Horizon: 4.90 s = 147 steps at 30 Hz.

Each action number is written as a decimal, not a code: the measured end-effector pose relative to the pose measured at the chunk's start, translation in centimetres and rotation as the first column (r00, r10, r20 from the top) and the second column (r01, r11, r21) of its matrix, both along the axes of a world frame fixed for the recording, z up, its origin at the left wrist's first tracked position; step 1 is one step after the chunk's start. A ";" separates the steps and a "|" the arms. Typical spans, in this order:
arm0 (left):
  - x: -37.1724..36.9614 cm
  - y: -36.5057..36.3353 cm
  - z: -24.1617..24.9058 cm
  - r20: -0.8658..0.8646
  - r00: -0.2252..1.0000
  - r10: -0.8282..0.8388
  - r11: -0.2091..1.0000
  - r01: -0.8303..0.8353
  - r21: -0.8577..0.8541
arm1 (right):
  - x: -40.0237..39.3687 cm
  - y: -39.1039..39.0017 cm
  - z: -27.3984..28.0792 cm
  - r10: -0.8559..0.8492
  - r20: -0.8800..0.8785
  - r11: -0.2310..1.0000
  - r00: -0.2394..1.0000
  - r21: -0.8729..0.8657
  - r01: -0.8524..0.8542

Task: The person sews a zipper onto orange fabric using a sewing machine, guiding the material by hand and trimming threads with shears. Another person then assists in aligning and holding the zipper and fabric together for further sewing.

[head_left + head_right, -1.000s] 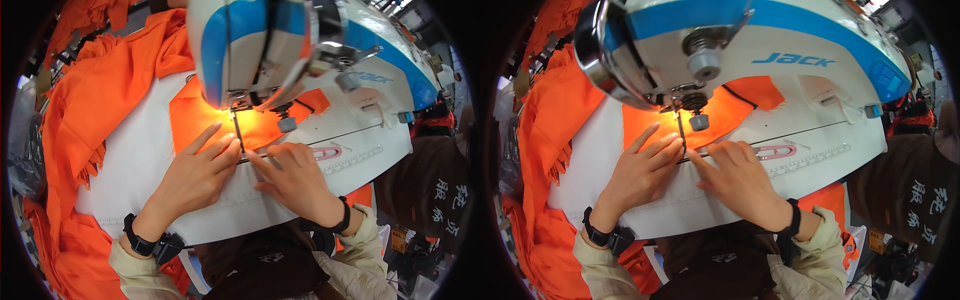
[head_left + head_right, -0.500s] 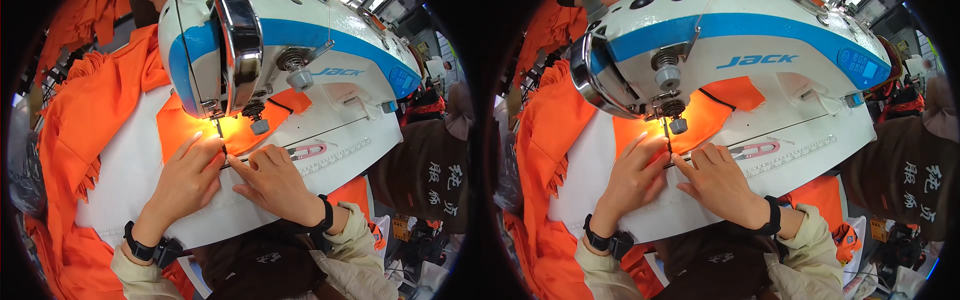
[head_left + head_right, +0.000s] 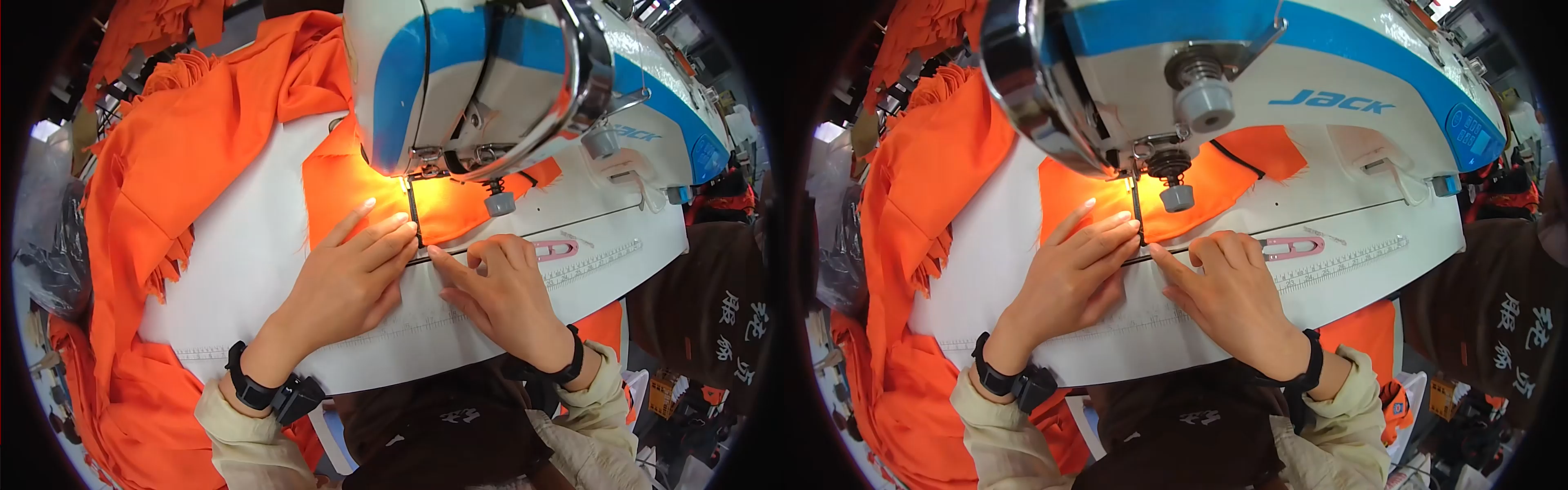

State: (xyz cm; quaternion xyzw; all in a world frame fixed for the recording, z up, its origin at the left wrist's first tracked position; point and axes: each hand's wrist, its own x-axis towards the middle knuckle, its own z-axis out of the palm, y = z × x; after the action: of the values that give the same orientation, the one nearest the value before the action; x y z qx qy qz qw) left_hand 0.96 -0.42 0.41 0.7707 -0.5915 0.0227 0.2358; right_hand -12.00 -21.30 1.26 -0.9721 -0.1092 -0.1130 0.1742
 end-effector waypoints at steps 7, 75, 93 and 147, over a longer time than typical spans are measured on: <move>0.1 0.5 -2.6 0.144 0.986 -0.082 0.990 0.064 0.126 | -0.1 0.1 -1.3 0.040 0.008 0.999 0.999 -0.034 -0.040; -0.7 -0.2 0.4 0.136 0.989 0.059 0.997 -0.066 0.048 | 0.5 -0.6 0.4 0.037 0.035 0.980 0.999 -0.198 -0.029; -0.6 -0.1 0.6 0.059 0.997 0.043 0.998 -0.046 0.050 | 3.4 -2.1 0.2 0.091 0.147 0.996 0.985 -0.030 -0.088; -1.0 1.0 1.2 0.144 0.989 0.024 0.993 -0.041 0.113 | -1.5 6.1 0.7 -0.354 -0.301 0.935 0.885 -0.088 0.344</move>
State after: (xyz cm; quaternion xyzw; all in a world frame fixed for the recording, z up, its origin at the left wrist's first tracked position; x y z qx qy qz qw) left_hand -0.03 0.56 1.57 0.7890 -0.5945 0.0473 0.1477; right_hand -13.53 -15.24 2.00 -0.9840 0.0943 0.0144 0.1503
